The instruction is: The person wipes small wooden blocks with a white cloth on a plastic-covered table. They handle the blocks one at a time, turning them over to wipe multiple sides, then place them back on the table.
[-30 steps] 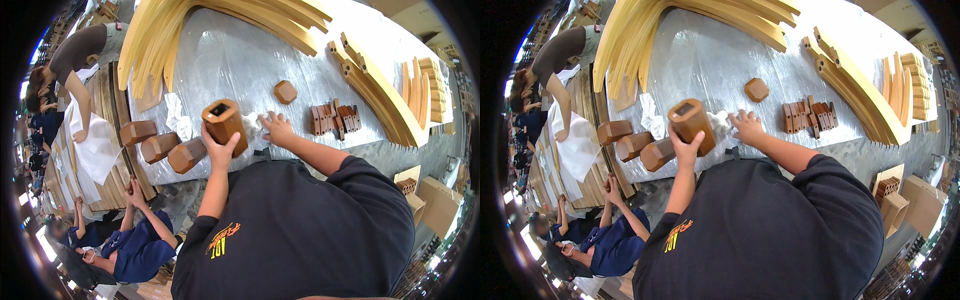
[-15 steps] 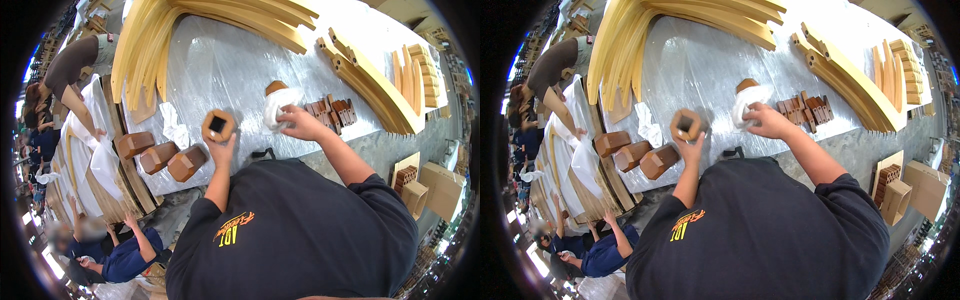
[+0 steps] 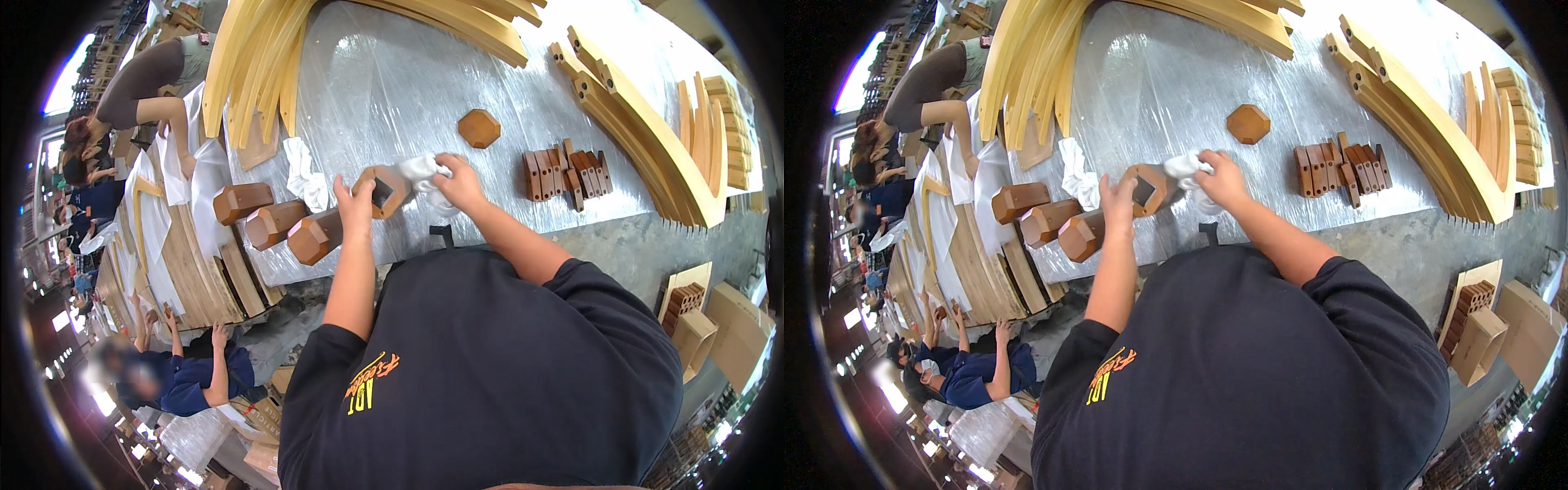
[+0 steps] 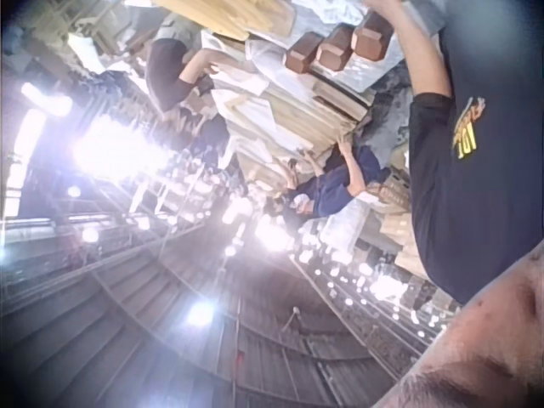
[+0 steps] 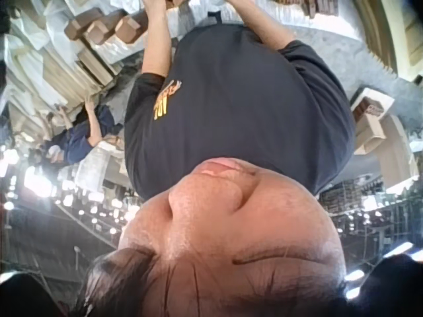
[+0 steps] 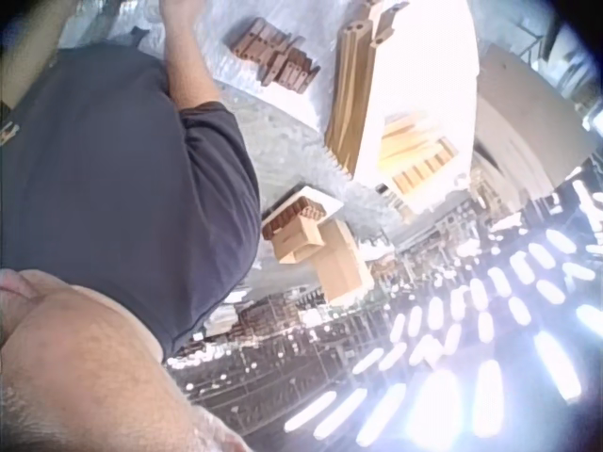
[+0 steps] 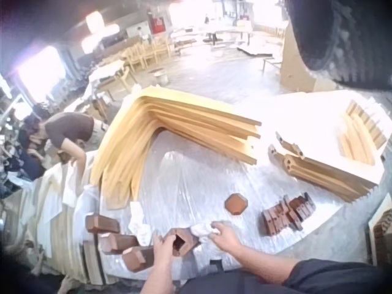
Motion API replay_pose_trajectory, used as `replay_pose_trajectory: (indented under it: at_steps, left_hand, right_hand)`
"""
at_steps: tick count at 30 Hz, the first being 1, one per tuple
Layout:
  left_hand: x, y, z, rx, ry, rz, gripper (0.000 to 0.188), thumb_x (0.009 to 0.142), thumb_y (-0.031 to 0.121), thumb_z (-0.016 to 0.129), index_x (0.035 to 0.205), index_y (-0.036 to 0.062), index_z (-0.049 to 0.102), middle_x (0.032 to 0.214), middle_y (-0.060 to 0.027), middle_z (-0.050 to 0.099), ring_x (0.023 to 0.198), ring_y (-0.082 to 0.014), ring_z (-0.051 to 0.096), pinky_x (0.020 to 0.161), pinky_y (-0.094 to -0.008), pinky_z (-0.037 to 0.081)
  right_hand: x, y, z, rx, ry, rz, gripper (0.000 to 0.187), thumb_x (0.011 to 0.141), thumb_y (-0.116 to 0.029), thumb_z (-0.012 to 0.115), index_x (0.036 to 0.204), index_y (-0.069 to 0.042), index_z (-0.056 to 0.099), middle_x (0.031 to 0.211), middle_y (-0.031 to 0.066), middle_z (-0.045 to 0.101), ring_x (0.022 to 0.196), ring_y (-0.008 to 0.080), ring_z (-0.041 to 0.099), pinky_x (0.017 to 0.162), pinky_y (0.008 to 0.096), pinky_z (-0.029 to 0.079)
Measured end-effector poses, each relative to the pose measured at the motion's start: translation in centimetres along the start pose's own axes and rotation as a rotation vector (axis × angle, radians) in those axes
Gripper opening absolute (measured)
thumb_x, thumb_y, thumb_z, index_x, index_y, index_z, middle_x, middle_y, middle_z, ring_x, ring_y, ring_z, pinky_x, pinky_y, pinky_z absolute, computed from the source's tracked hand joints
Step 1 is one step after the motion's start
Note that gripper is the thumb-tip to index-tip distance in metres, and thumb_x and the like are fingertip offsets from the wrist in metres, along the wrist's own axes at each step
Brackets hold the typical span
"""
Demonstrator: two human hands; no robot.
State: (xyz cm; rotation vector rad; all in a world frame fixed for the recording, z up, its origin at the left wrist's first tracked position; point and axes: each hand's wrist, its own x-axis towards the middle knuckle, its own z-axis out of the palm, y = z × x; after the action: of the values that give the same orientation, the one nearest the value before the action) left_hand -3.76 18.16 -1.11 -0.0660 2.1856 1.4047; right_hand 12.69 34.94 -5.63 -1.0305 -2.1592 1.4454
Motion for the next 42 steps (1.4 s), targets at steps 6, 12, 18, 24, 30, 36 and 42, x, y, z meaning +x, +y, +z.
replay_pose_trajectory:
  at_steps: [6,12,18,24,30,36,42]
  left_hand:
    - [1.7,0.0,0.2,0.332,-0.057,0.221,0.035,0.084,0.005,0.067,0.119,0.0006,0.071,0.109,-0.015,0.075,0.106,-0.029,0.072,0.098,-0.0392,0.054]
    - [0.1,-1.1,1.0,0.334,0.126,0.317,0.035,0.082,-0.005,0.061,0.116,-0.0008,0.068,0.107,-0.0175,0.075,0.102,-0.0301,0.072,0.096,-0.0393,0.054]
    - [0.9,1.5,2.3,0.416,0.038,0.354,0.038,0.083,-0.006,0.061,0.12,-0.0016,0.066,0.107,-0.0169,0.075,0.101,-0.0288,0.072,0.095,-0.0386,0.054]
    - [-0.6,0.3,1.3,0.595,-0.208,0.58,0.057,0.082,0.004,0.072,0.137,-0.0039,0.059,0.122,-0.0239,0.07,0.117,-0.0377,0.069,0.103,-0.0426,0.052]
    - [1.3,1.3,1.9,0.54,-0.162,-0.016,0.04,0.086,0.011,0.076,0.122,-0.0053,0.071,0.109,-0.0245,0.077,0.101,-0.0326,0.075,0.094,-0.0411,0.056]
    - [0.5,0.7,1.6,0.791,-0.292,0.641,0.043,0.082,0.0,0.069,0.124,0.0003,0.075,0.117,-0.0203,0.078,0.108,-0.0304,0.075,0.098,-0.0371,0.056]
    - [0.4,-3.0,0.1,0.458,-0.376,0.276,0.024,0.094,0.01,0.069,0.116,0.0017,0.073,0.098,-0.0134,0.077,0.094,-0.0295,0.076,0.087,-0.0409,0.059]
  right_hand:
    - [3.5,-3.9,5.9,0.417,-0.293,0.3,0.057,0.102,-0.043,0.064,0.146,-0.008,0.059,0.136,0.0256,0.067,0.124,0.0362,0.066,0.105,0.0439,0.051]
    - [2.6,-3.9,7.2,0.369,-0.326,0.008,0.055,0.108,-0.042,0.057,0.147,-0.003,0.058,0.135,0.0207,0.069,0.123,0.0318,0.066,0.108,0.0431,0.05]
    - [7.4,-0.5,6.3,0.618,-0.461,0.377,0.044,0.108,-0.031,0.057,0.141,-0.002,0.063,0.129,0.0199,0.072,0.12,0.0326,0.069,0.108,0.0414,0.051]
    - [3.8,-4.6,3.5,0.522,-0.351,-0.373,0.034,0.101,-0.024,0.065,0.13,-0.005,0.069,0.125,0.0187,0.073,0.112,0.0305,0.071,0.101,0.0426,0.055]
    - [3.7,-0.8,3.7,0.398,-0.333,0.009,0.037,0.102,-0.022,0.062,0.135,-0.007,0.067,0.127,0.0186,0.069,0.105,0.0318,0.072,0.092,0.0432,0.057]
    - [5.6,0.8,3.3,0.51,-0.503,0.061,0.033,0.098,-0.021,0.066,0.126,-0.004,0.069,0.129,0.0205,0.07,0.12,0.0391,0.067,0.103,0.0465,0.052]
    - [1.6,-4.9,2.4,0.448,-0.45,-0.477,0.038,0.101,-0.027,0.066,0.131,-0.005,0.07,0.128,0.0198,0.074,0.124,0.0368,0.067,0.11,0.0484,0.049]
